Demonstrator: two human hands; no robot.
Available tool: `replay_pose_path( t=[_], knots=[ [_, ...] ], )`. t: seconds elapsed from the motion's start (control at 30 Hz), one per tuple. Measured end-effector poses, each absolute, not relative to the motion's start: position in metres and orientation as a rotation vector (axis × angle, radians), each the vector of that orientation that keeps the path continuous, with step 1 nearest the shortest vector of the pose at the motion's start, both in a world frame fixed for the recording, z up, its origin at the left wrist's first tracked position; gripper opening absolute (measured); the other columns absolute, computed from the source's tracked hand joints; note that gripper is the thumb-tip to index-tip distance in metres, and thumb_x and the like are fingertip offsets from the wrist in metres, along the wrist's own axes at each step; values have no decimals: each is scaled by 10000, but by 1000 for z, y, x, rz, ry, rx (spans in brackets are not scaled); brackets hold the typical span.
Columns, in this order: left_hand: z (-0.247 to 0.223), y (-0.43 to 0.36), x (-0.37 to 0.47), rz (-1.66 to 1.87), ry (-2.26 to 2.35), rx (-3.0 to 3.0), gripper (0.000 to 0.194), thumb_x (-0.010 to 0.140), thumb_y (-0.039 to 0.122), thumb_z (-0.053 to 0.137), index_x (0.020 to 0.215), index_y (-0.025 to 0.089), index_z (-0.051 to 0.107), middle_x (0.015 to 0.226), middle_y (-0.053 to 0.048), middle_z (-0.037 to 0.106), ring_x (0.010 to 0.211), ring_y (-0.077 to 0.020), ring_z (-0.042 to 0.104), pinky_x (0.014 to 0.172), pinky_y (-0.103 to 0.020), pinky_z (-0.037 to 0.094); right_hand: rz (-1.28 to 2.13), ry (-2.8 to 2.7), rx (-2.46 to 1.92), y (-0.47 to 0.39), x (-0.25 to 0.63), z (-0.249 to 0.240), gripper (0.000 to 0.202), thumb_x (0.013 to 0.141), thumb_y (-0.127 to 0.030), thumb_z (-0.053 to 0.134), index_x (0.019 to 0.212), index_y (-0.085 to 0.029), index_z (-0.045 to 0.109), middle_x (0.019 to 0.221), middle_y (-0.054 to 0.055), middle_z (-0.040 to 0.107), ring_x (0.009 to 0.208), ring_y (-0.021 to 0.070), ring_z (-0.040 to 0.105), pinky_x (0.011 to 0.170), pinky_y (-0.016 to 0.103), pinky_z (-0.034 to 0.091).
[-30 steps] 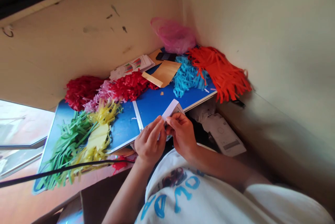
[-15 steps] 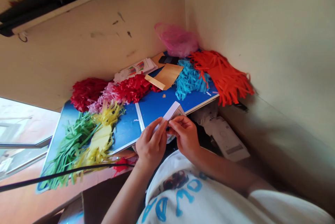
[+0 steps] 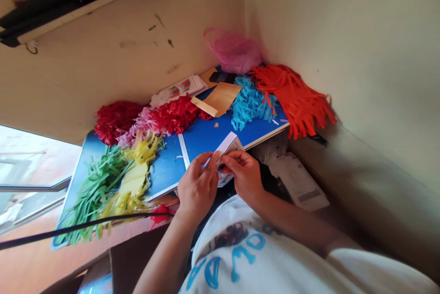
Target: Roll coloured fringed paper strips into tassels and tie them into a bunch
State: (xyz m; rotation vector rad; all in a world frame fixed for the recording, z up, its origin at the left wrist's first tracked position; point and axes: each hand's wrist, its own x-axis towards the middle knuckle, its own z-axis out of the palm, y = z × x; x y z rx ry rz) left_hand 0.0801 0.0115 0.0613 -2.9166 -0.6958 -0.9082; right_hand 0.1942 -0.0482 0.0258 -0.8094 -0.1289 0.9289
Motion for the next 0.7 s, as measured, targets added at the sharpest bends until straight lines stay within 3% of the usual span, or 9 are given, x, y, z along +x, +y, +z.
replay_pose_path(
  t=[0.13, 0.23, 0.3, 0.37, 0.43, 0.5, 0.6, 0.7],
  knots=[
    [59, 16, 81, -999, -620, -2968, 360, 909, 152, 557, 1261, 200, 615, 1134, -119, 669, 930, -179, 689, 771, -265, 555, 844, -321, -1016, -48, 198, 21, 262, 706, -421, 790, 723, -192, 664, 626, -26, 648, 523, 115, 571, 533, 240, 468],
    [58, 17, 83, -1198, -690, -2934, 263, 893, 191, 621, 1146, 209, 686, 1059, -84, 710, 885, -158, 702, 754, -239, 557, 654, -499, -1284, -48, 208, 14, 315, 687, -436, 800, 678, -201, 591, 561, -58, 544, 511, 108, 476, 525, 239, 409],
    [60, 17, 82, -1309, -766, -2887, 167, 883, 217, 646, 1027, 224, 731, 978, -47, 740, 814, -132, 712, 702, -207, 551, 424, -572, -1428, -48, 220, 6, 356, 617, -428, 839, 739, -207, 588, 658, -43, 566, 595, 127, 494, 603, 260, 436],
    [64, 16, 78, -1328, -820, -2879, 103, 877, 226, 654, 922, 232, 747, 915, -18, 759, 759, -114, 713, 666, -196, 541, 260, -666, -1479, -49, 234, 0, 471, 549, -421, 859, 896, -206, 624, 891, 24, 644, 797, 188, 573, 765, 319, 472],
    [68, 15, 70, -1317, -810, -2871, 95, 873, 216, 648, 889, 238, 738, 887, -1, 769, 752, -113, 716, 746, -230, 541, 322, -826, -1487, -50, 245, -3, 509, 554, -423, 827, 982, -211, 651, 1027, 66, 671, 941, 249, 596, 863, 378, 466],
    [68, 13, 58, -1346, -783, -2823, 116, 877, 212, 632, 936, 250, 724, 887, 3, 773, 758, -118, 717, 900, -307, 510, 527, -1021, -1481, -53, 249, 0, 362, 619, -424, 760, 911, -222, 691, 920, 51, 704, 868, 254, 621, 815, 376, 483],
    [61, 8, 33, -1486, -818, -2770, 233, 867, 340, 667, 1086, 263, 687, 865, -9, 772, 730, -128, 711, 988, -372, 455, 649, -1162, -1413, -57, 242, 12, 291, 659, -473, 722, 809, -224, 704, 763, 31, 691, 729, 233, 620, 688, 339, 498],
    [49, 4, 6, -1886, -1063, -2689, 645, 684, 550, 790, 1222, 231, 633, 922, -72, 763, 818, -194, 707, 957, -392, 471, 727, -1293, -1273, -44, 226, 27, 387, 686, -572, 684, 838, -216, 705, 706, 32, 668, 693, 232, 621, 634, 332, 503]
  ],
)
